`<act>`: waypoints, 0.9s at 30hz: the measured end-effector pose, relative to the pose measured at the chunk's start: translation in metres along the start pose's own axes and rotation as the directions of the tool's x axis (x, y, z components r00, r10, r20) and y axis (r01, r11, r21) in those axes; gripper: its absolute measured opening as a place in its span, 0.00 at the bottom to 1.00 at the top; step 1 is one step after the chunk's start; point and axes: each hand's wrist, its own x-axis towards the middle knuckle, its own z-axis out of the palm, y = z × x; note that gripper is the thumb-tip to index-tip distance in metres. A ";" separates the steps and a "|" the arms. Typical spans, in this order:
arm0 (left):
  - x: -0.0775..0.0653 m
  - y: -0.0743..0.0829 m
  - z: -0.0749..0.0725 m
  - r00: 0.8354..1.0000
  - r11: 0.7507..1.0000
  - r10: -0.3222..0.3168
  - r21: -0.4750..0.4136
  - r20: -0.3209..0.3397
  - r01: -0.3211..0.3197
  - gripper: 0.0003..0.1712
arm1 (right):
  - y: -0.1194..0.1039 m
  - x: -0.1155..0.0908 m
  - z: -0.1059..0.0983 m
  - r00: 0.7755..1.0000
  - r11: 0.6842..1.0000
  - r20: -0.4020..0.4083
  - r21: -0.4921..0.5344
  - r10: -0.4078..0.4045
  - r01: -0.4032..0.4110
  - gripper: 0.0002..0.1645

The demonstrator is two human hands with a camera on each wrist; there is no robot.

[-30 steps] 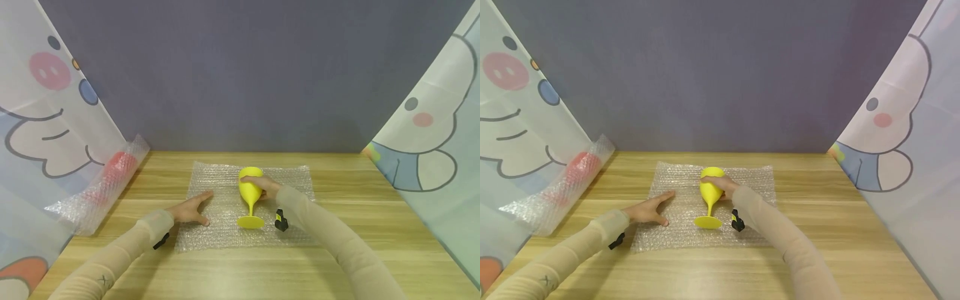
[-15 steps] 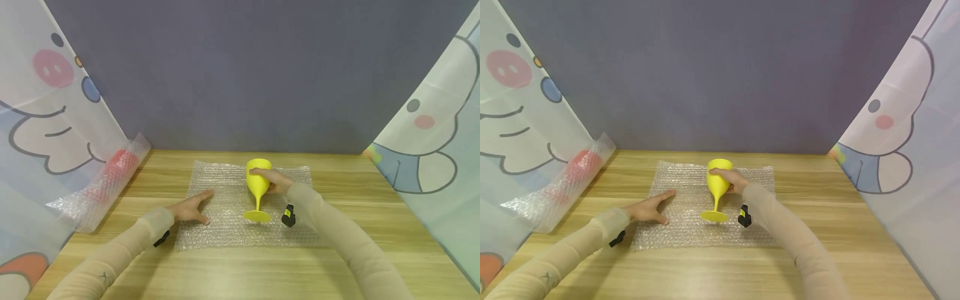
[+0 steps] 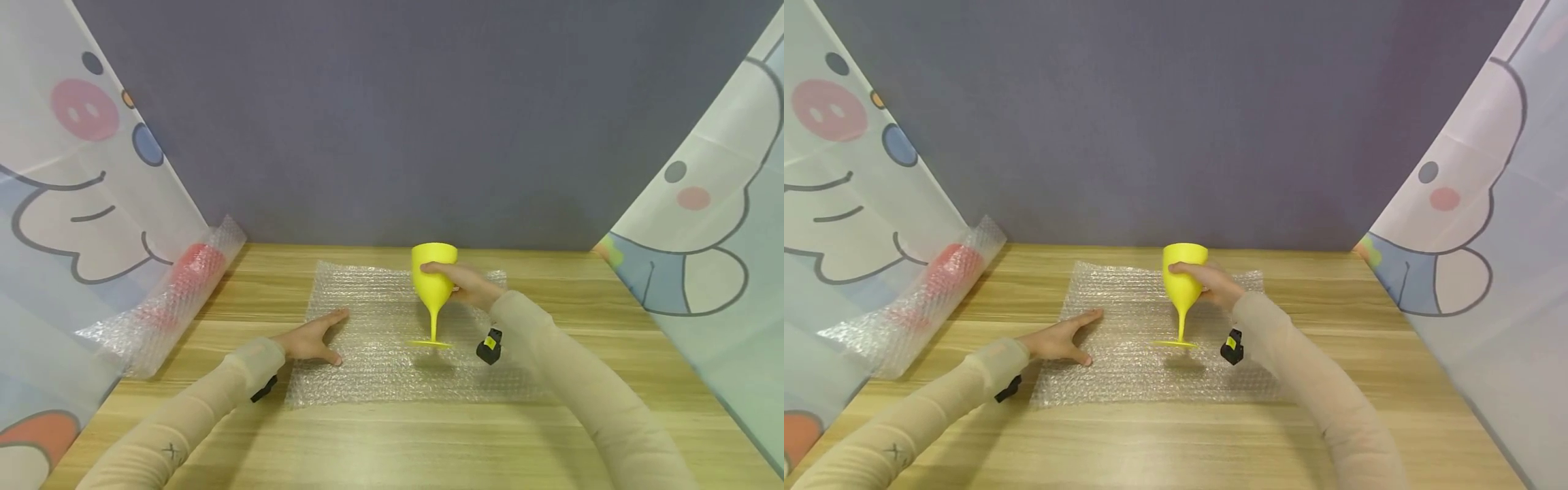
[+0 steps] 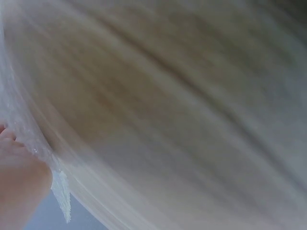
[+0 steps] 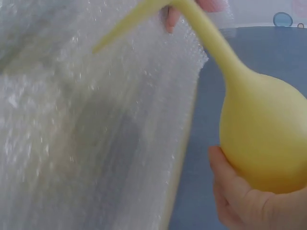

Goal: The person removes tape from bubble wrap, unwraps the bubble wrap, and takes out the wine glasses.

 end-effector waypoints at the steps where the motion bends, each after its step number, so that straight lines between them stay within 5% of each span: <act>1: 0.000 0.000 0.000 1.000 1.000 -0.001 -0.002 0.000 0.001 0.62 | -0.006 -0.008 0.001 1.000 1.000 -0.016 -0.007 0.002 -0.002 0.40; 13: -0.001 0.002 0.000 1.000 1.000 0.004 0.001 -0.001 -0.004 0.62 | -0.017 -0.038 -0.023 0.991 0.989 -0.071 -0.099 -0.116 0.109 0.31; 20: -0.001 0.000 0.001 1.000 1.000 0.008 0.008 0.001 -0.008 0.62 | -0.018 -0.047 -0.043 0.954 0.974 -0.228 -0.156 -0.195 0.161 0.44; 23: -0.001 0.000 0.001 1.000 1.000 0.006 0.008 -0.003 -0.005 0.61 | -0.003 -0.031 -0.069 0.935 0.964 -0.248 -0.152 -0.252 0.219 0.42; 27: -0.002 0.000 0.000 1.000 1.000 0.005 0.002 -0.006 -0.005 0.61 | -0.005 -0.036 -0.081 0.927 0.960 -0.269 -0.176 -0.260 0.218 0.42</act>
